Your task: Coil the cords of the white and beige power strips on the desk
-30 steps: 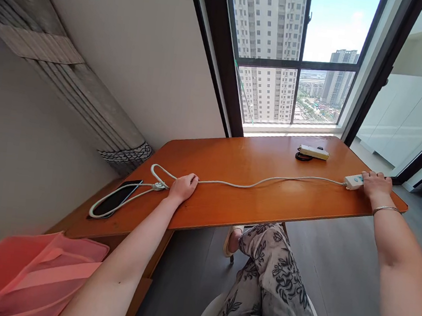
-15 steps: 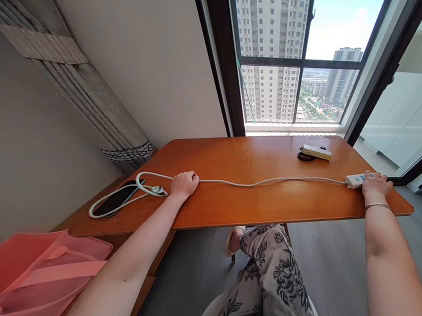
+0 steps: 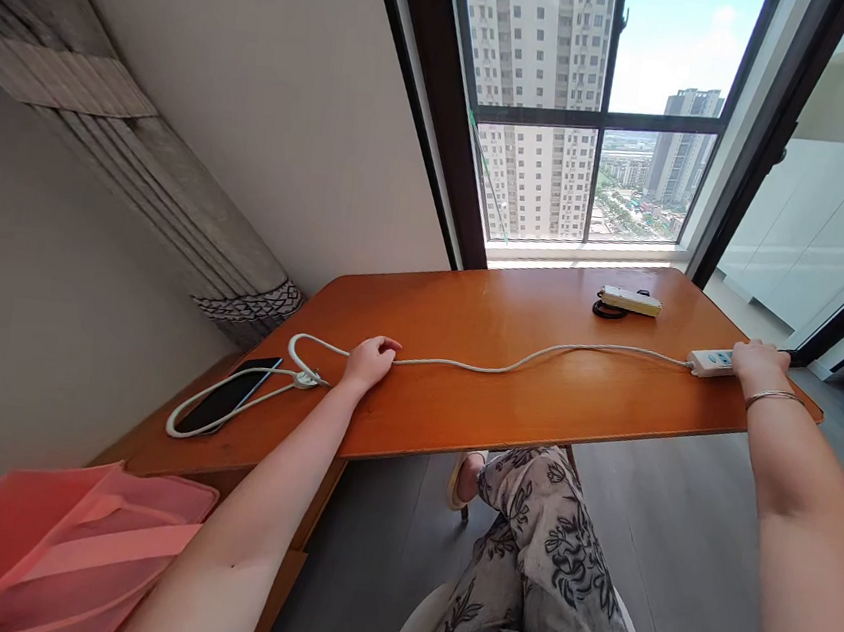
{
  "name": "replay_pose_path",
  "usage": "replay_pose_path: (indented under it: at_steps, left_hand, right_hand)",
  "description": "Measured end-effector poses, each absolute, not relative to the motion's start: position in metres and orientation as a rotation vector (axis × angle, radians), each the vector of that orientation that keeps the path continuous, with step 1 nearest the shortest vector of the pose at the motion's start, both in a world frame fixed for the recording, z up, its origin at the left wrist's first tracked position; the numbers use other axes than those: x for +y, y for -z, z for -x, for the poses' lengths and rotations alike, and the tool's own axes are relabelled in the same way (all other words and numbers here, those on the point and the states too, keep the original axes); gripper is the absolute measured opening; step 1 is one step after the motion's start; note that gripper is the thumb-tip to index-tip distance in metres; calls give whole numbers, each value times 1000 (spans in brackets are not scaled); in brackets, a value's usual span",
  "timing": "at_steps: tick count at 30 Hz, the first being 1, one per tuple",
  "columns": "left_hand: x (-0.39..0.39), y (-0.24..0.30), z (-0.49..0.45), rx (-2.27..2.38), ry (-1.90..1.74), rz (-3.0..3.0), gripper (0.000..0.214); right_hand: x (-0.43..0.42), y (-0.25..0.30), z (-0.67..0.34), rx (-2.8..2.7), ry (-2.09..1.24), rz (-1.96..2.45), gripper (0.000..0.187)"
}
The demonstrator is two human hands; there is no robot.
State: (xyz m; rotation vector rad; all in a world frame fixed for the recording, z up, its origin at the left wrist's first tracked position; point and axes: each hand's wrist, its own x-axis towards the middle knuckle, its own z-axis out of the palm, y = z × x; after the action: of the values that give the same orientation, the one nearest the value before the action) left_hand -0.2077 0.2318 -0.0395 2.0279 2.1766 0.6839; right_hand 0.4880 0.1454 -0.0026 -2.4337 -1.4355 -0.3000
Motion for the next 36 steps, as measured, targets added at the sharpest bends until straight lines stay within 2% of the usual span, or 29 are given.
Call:
replay_pose_path:
  at_steps: [2, 6, 13, 17, 30, 36]
  left_hand:
    - [232, 36, 194, 2089, -807, -2032, 27]
    - [229, 31, 145, 1847, -1004, -2102, 26]
    - [207, 44, 63, 1479, -1037, -2429, 23]
    - [198, 53, 57, 1346, -970, -2598, 22]
    - [202, 59, 60, 1324, -1101, -2499, 20]
    - [204, 60, 61, 1285, -1137, -2453, 19]
  right_hand:
    - [151, -7, -478, -1416, 215, 2519, 25]
    - [171, -14, -439, -1489, 171, 2482, 45]
    - [213, -1, -357, -1660, 195, 2203, 46]
    - [228, 4, -330, -1702, 156, 2199, 49]
    - [269, 32, -302, -1870, 45, 2327, 48]
    - [274, 32, -299, -1817, 65, 2344, 41]
